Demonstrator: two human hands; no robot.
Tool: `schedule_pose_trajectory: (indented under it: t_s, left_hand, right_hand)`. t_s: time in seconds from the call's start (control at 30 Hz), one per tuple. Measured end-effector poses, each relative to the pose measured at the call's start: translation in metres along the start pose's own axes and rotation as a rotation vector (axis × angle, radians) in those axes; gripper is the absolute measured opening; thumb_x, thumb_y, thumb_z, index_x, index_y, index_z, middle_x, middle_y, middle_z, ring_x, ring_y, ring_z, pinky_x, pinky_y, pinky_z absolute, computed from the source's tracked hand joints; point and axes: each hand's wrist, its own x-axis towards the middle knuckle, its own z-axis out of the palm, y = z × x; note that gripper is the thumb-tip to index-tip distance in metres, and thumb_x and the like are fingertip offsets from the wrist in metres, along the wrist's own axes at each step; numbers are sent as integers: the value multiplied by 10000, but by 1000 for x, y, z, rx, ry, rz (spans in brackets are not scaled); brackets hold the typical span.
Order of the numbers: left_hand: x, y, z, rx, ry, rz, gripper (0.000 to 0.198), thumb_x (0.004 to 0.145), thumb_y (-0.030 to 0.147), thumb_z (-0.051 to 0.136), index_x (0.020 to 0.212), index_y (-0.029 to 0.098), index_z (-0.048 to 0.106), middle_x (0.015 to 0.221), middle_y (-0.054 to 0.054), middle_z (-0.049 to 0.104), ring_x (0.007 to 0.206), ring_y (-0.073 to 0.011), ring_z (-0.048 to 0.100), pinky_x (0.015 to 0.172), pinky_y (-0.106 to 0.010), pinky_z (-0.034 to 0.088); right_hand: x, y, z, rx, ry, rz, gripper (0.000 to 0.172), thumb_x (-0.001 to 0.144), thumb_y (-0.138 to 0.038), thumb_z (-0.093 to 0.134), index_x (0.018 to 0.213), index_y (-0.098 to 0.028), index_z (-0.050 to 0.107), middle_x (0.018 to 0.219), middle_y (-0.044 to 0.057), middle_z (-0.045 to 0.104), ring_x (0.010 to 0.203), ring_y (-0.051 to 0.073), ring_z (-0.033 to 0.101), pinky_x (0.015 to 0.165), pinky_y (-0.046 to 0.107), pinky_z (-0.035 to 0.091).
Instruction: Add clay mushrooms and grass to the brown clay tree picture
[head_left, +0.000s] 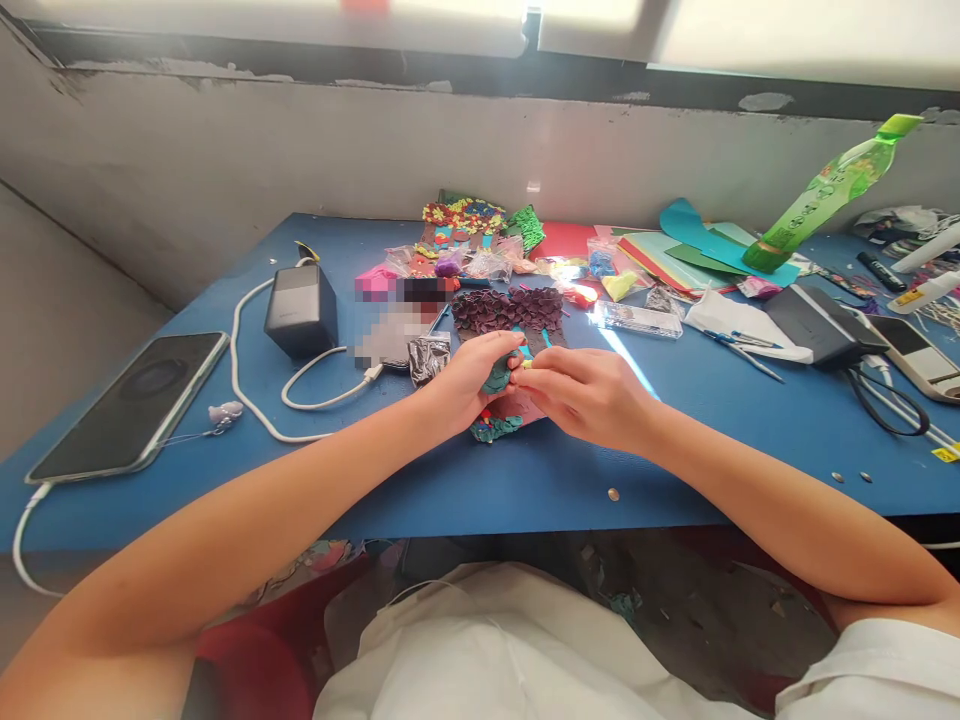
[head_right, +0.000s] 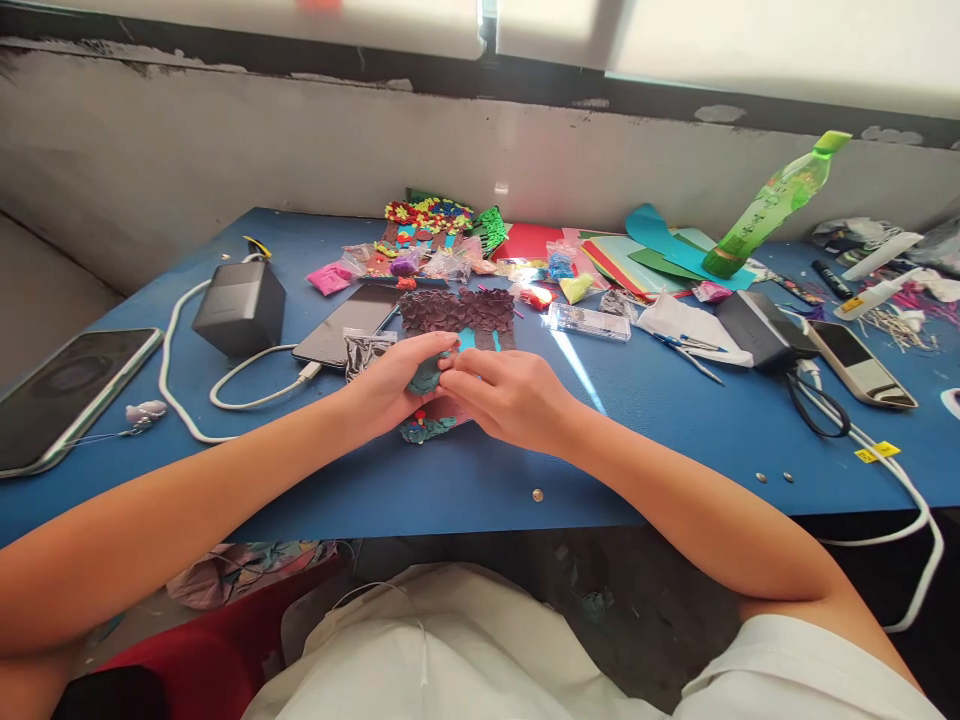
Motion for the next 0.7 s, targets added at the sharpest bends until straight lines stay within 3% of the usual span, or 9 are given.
schedule_pose_trajectory:
  t_s: [0.13,0.27,0.33,0.5,0.7]
  left_hand:
    - [-5,-1,4,-34,61,-31,151,805,193,579,666,173,526,587,49,501,487,-59,469,457,-153,411]
    - [-9,-2,7,-34,92,-76,181,822,177,563,650,177,505,565,59,474,425,-53,416,371,-149,335]
    - [-9,-2,7,-30,96,-77,204,825,188,567,634,174,497,561,54,472,416,-55,409,355,-155,317]
    - [-10,2,5,-13,-14,-12,251,845,198,554,602,150,514,550,31,469,457,-57,434,407,-150,351]
    - [-12,6,5,-12,-55,3,252,842,171,566,597,143,514,526,34,437,448,-49,401,412,-153,314]
  right_hand:
    - [1,-4,3,-64,-44,-46,178,968,-162,422,1054,-150,577,927,66,676,674,109,590,615,247,462]
    - [3,-12,3,-174,-164,-107,200,954,-120,396,993,-114,592,835,63,661,690,147,597,607,288,456]
    - [4,-13,2,-135,-163,-99,181,942,-122,414,977,-106,591,827,72,659,691,156,603,605,293,461]
    - [1,-3,1,180,-12,122,168,949,-132,425,1036,-153,567,870,62,665,670,112,597,589,224,462]
    - [-1,8,2,138,86,307,122,913,-132,525,882,-171,637,768,23,649,563,82,545,529,195,421]
